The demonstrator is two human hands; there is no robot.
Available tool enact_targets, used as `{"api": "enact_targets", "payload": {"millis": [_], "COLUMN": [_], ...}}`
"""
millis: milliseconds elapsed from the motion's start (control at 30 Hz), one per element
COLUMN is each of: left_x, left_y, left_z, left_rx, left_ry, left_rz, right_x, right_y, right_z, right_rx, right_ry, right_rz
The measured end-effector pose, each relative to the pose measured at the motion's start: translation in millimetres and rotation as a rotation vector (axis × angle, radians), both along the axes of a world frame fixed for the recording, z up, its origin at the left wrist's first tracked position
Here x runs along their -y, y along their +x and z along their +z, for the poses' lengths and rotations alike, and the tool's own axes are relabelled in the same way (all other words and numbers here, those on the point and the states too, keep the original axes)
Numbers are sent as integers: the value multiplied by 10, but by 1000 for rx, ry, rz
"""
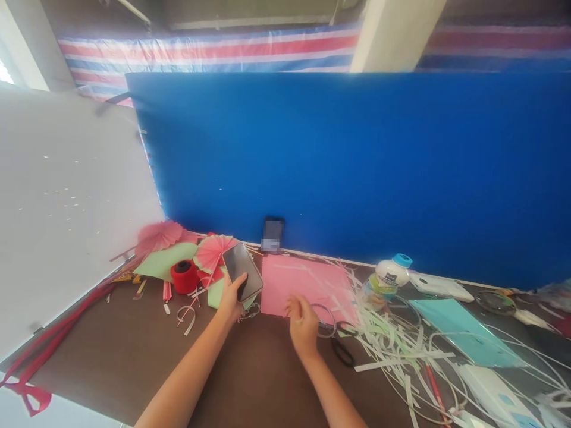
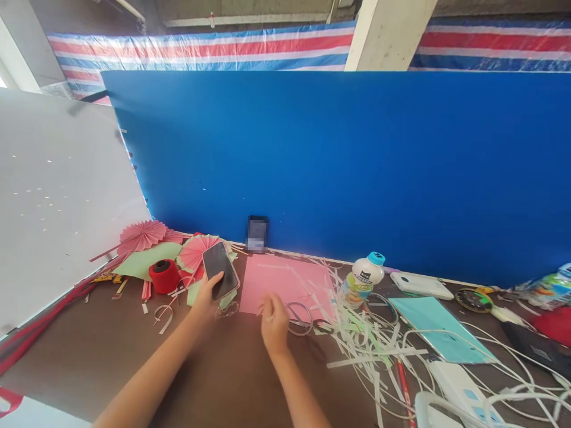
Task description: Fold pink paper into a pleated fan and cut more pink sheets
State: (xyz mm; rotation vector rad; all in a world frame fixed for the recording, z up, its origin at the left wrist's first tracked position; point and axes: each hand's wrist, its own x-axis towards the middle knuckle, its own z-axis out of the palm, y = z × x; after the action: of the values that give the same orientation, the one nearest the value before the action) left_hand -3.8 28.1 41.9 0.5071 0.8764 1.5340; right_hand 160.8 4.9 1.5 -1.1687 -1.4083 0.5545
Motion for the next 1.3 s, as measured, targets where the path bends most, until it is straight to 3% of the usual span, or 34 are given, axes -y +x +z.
{"api": "enact_targets", "payload": {"millis": [67,167,267,367,467,533,633,700,833,967,1200,1300], "left_x": [-16,3,52,108,143,146,122,96,49,44,115,122], "left_y": [-71,-137,-157,-168,-176,-163,-111,-72,-37,-47,-30,-23], "left_z": [-140,-338,-430,-396,-324,-306,-328,-346,-358,-371,-336,-330], "left_rx": [35,75,126,186,189,160,97,67,101,114,-64,-103], "left_ry": [-42,-116,-35,56,85,80,51,28,-42,14,135,105], "left_rz": [-67,-252,-457,-710,-907,-957,-925,-872,-873,-888,-956,-964], "right_x": [-159,-302,-309,-239,-133,-48,75,136,202,214,186,186], "right_y": [257,508,574,520,392,281,125,51,-25,-37,18,28], "right_z": [-19,-59,-38,45,59,-5,-122,-144,-31,78,87,77], "right_rx": [247,564,714,628,296,44,-207,-283,-264,-282,-297,-299], "right_ry": [90,-10,-85,-25,-11,-110,-335,-399,-321,-380,-343,-351], "right_rz": [-231,-519,-573,-520,-388,-148,287,429,525,638,706,714]}}
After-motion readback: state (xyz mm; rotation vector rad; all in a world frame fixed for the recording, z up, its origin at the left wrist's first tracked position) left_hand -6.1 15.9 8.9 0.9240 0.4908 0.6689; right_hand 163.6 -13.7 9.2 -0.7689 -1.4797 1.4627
